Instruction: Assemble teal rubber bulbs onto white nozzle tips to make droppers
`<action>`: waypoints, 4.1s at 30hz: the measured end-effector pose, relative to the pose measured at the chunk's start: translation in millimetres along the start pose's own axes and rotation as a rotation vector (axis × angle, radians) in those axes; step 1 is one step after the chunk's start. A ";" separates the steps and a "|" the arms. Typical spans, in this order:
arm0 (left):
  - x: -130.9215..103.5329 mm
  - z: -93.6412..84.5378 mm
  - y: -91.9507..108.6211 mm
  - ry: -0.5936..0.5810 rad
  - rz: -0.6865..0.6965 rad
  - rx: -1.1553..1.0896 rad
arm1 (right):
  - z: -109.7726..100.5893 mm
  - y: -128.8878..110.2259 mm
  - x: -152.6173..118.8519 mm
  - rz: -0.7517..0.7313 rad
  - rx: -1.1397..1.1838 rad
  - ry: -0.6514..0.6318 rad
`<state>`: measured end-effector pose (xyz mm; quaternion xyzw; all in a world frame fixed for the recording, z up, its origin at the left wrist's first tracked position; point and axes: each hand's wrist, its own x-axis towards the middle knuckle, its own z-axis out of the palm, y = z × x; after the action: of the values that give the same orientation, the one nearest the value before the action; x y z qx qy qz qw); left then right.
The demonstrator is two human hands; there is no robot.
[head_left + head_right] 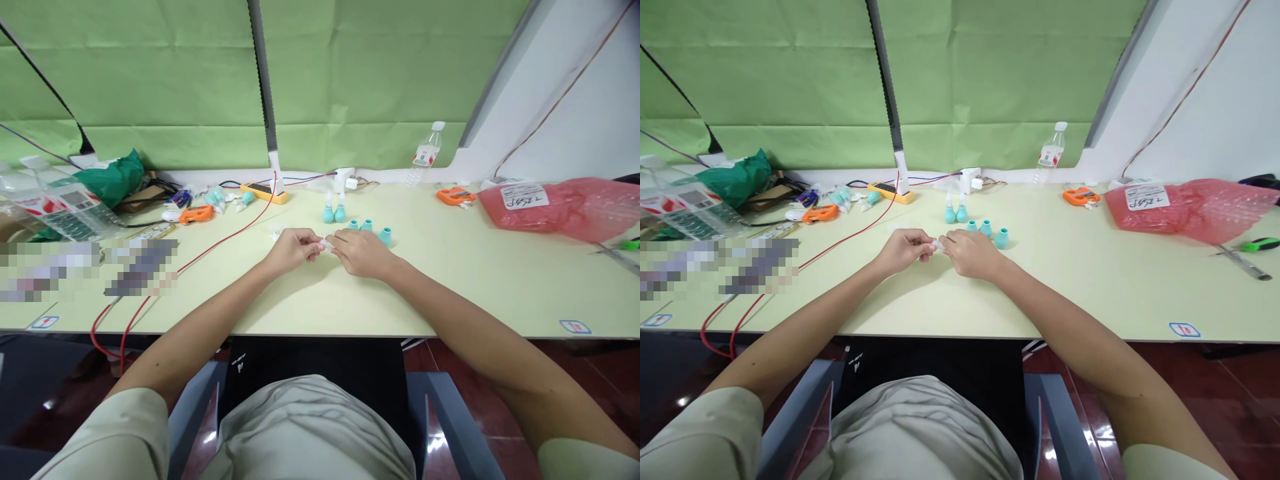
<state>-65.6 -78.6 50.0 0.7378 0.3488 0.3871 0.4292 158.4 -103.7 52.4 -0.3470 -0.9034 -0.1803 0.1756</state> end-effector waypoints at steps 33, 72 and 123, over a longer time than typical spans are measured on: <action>-3.9 7.9 14.5 0.242 0.226 0.014 | 0.3 -2.0 13.8 0.358 1.368 -0.086; 135.0 -86.1 40.1 -0.018 0.191 0.769 | -2.3 56.4 -1.7 0.580 0.629 0.614; 24.3 -97.5 -34.4 0.210 0.360 1.047 | 18.3 66.9 -4.2 0.464 0.393 0.442</action>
<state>-145.6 -9.2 57.9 0.8577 0.4039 0.3006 -0.1040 204.0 -51.4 48.2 -0.4550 -0.7583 -0.0296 0.4660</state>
